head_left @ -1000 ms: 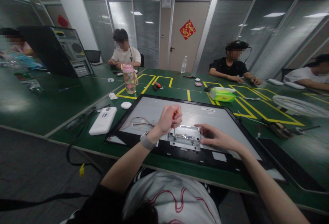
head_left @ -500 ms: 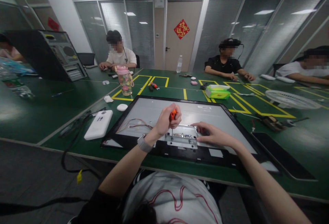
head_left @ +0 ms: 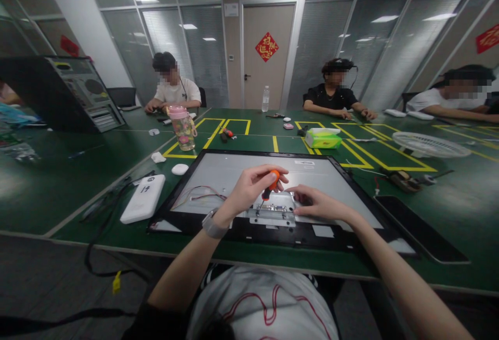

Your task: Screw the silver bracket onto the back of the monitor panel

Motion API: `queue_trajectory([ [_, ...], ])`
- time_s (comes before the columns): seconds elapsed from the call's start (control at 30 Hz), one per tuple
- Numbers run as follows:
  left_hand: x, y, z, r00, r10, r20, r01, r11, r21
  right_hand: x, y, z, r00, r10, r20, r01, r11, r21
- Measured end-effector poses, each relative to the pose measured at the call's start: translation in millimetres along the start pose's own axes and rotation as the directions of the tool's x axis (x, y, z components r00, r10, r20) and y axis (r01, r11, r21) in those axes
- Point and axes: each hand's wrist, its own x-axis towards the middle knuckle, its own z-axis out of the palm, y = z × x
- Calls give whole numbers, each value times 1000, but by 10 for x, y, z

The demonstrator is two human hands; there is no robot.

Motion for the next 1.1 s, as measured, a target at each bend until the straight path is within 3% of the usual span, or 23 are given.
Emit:
queue_trajectory([
  [0.1,-1,-22,9,1000,27,-7,-27,999,36,-3,-15,1,1000,9,-6,-9,1000,-4],
  [0.23,29,-35,-15,978,169,-118,-135,957,257,-3,-19,-1,1000,4,-9,-4,1000,-8],
  [0.33,28,5,-79,969,214,-127,-158,923,351,-1,-14,-1,1000,4,-9,-4,1000,-8],
  [0.5,-30,61,-183,986,103,-130,-80,983,166,2,-4,3,1000,11,-9,-11,1000,-13],
  [0.7,-46,-14,-181,956,196,-221,-161,973,168,-6,-22,-1,1000,-1,-15,1,1000,-15],
  [0.93,-77,-72,-206,964,118,-239,-107,993,57,-12,-30,-8,1000,-4,-16,4,1000,-13],
  [1.1,-48,-83,-142,923,235,-306,-180,963,198,-1,8,0,1000,-16,-11,15,1000,-16],
])
